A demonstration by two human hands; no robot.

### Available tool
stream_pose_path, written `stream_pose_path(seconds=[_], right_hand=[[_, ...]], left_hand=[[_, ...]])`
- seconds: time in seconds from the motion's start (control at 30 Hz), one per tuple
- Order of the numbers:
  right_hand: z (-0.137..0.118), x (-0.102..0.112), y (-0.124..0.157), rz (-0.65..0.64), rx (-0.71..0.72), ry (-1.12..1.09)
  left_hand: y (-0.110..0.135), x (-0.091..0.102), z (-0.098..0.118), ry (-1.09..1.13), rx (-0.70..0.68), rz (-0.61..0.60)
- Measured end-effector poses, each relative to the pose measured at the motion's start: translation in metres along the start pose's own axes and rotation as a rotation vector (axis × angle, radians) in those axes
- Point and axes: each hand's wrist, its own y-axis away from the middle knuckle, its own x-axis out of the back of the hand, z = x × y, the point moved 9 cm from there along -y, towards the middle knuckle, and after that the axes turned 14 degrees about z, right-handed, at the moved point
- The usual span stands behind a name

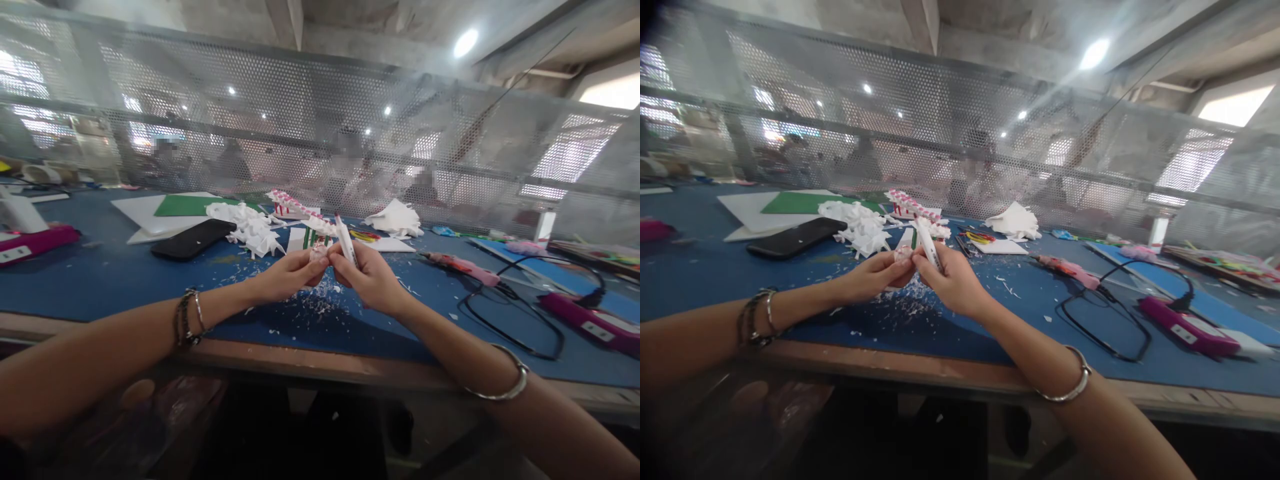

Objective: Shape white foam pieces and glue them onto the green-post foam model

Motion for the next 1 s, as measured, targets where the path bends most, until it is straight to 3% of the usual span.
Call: stream_pose_path(seconds=[0.1, 0.3, 0.63, 0.73, 0.87, 1.0], right_hand=[[-0.001, 0.0, 0.0, 0.003, 0.029, 0.023], [-0.013, 0.008, -0.001, 0.117, 0.141, 0.398], [-0.021, 0.009, 0.002, 0.132, 0.218, 0.484], [-0.021, 0.019, -0.001, 0.176, 0.236, 0.605], [-0.03, 0.036, -0.003, 0.267, 0.355, 0.871], [-0.029, 0.032, -0.004, 0.168, 0.401, 1.052]], left_hand=[[0.0, 0.001, 0.001, -0.015, -0.026, -0.001], [-0.001, 0.003, 0.006, -0.11, -0.122, 0.026], [-0.001, 0.005, 0.006, -0.249, -0.137, 0.044], [-0.002, 0.005, 0.009, -0.264, -0.177, 0.045], [-0.002, 0.017, 0.02, -0.28, -0.277, 0.146], [-0.001, 0.024, 0.025, -0.467, -0.334, 0.192]])
